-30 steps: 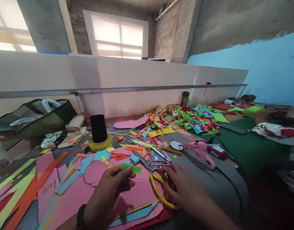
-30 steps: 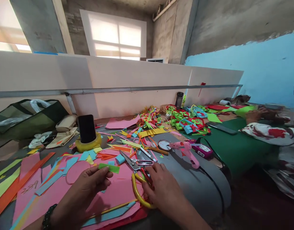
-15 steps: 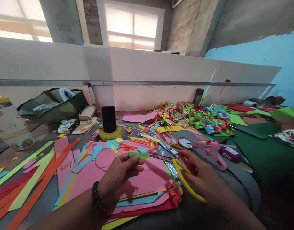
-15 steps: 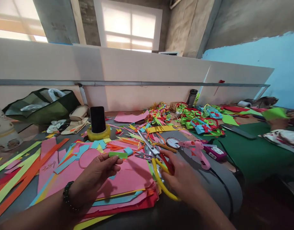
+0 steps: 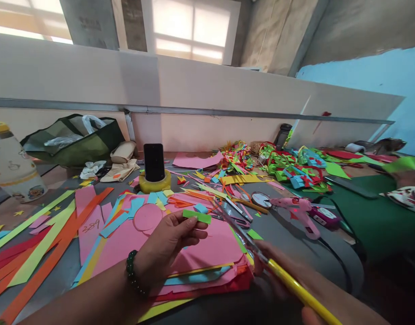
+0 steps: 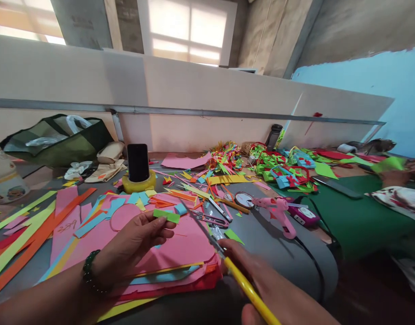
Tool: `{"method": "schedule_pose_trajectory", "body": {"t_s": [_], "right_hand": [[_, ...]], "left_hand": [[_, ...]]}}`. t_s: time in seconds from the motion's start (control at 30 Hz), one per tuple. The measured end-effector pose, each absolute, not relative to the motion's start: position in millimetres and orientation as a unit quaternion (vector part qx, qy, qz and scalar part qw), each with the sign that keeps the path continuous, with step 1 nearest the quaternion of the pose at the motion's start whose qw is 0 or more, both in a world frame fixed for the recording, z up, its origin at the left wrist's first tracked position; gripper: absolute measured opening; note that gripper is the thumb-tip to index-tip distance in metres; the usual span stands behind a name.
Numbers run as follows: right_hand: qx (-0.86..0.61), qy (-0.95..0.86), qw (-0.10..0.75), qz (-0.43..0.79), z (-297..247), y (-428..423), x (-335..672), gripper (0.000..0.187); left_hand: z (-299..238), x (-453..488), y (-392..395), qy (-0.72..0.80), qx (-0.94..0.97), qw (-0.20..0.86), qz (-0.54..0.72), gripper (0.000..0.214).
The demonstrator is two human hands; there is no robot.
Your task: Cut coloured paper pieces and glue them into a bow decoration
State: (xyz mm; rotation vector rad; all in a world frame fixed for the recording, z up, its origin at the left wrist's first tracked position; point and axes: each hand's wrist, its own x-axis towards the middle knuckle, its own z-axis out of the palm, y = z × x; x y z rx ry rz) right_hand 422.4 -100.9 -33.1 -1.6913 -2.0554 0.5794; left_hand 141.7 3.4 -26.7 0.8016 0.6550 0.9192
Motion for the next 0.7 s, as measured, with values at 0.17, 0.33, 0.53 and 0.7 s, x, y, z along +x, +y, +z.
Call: {"method": "schedule_pose_trajectory", "body": {"t_s": [0.17,0.33,0.53,0.7], "right_hand": [[-0.586,-0.730,0.181,0.303,-16,-101,413,0.086],[-0.575,-0.733,0.187,0.312,-22,-101,409,0.087],[-0.557,-0.756,0.177,0.295,-28,-103,414,0.082],[-0.566,-0.741,0.171,0.318,-27,-103,415,0.089]], "left_hand": [[-28,141,2,0.298,0.410,0.753,0.420,0.020],[-28,141,1,0.309,0.427,0.743,0.413,0.020],[-27,141,1,0.304,0.442,0.739,0.407,0.020],[-27,141,0,0.310,0.441,0.738,0.407,0.021]]}}
